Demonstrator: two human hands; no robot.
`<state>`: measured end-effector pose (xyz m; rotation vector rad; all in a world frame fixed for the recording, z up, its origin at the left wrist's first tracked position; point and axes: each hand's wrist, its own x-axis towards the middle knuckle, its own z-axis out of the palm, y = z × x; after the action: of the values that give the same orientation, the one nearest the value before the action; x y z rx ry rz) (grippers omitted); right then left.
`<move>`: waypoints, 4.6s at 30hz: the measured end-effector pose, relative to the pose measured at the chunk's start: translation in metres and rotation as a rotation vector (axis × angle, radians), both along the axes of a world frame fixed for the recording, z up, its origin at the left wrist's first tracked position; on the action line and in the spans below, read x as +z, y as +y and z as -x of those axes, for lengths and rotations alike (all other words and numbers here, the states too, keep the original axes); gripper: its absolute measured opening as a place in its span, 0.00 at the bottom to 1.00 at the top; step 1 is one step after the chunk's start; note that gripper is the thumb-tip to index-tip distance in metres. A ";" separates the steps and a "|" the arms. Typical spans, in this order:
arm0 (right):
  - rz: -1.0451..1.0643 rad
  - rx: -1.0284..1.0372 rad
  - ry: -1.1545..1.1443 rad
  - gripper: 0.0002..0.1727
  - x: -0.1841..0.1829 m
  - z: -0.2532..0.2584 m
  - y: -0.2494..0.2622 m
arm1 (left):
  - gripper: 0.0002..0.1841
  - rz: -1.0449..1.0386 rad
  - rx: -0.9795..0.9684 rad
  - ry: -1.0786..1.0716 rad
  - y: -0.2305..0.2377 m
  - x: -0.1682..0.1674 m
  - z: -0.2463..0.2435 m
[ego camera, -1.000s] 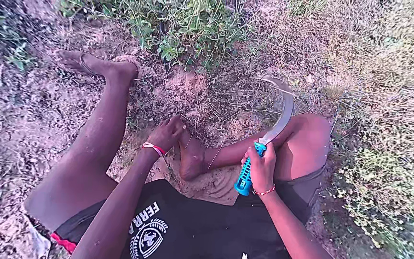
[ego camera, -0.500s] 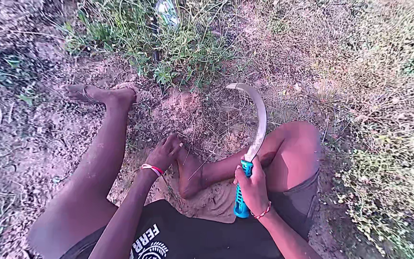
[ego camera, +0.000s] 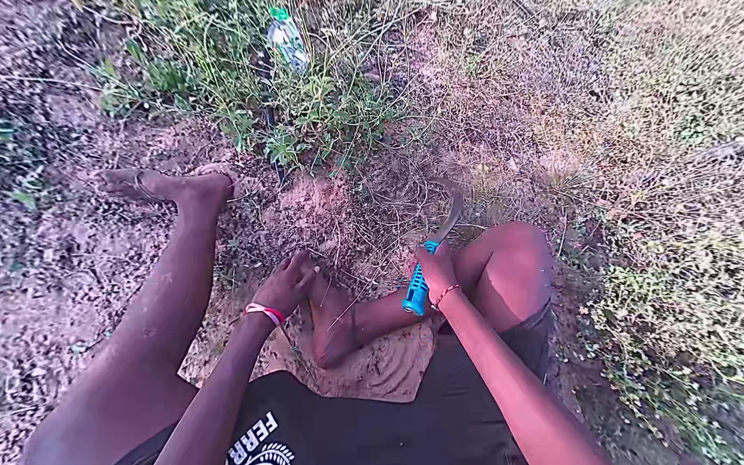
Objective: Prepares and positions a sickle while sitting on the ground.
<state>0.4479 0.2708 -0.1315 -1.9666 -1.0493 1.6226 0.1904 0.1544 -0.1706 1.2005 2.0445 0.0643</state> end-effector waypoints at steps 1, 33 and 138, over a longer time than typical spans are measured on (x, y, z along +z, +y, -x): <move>-0.016 -0.043 0.058 0.28 0.003 -0.005 0.002 | 0.34 -0.005 0.002 0.003 0.001 -0.001 0.000; 0.080 -0.120 0.123 0.21 0.010 0.000 0.012 | 0.34 0.083 -0.027 0.020 0.012 0.004 0.002; 0.008 0.280 -0.224 0.31 0.026 -0.005 -0.072 | 0.38 0.071 -0.031 -0.087 -0.008 -0.005 0.013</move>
<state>0.4529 0.1989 -0.1056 -2.1203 -1.4627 1.5670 0.1776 0.1460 -0.1754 1.1650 1.9367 0.0281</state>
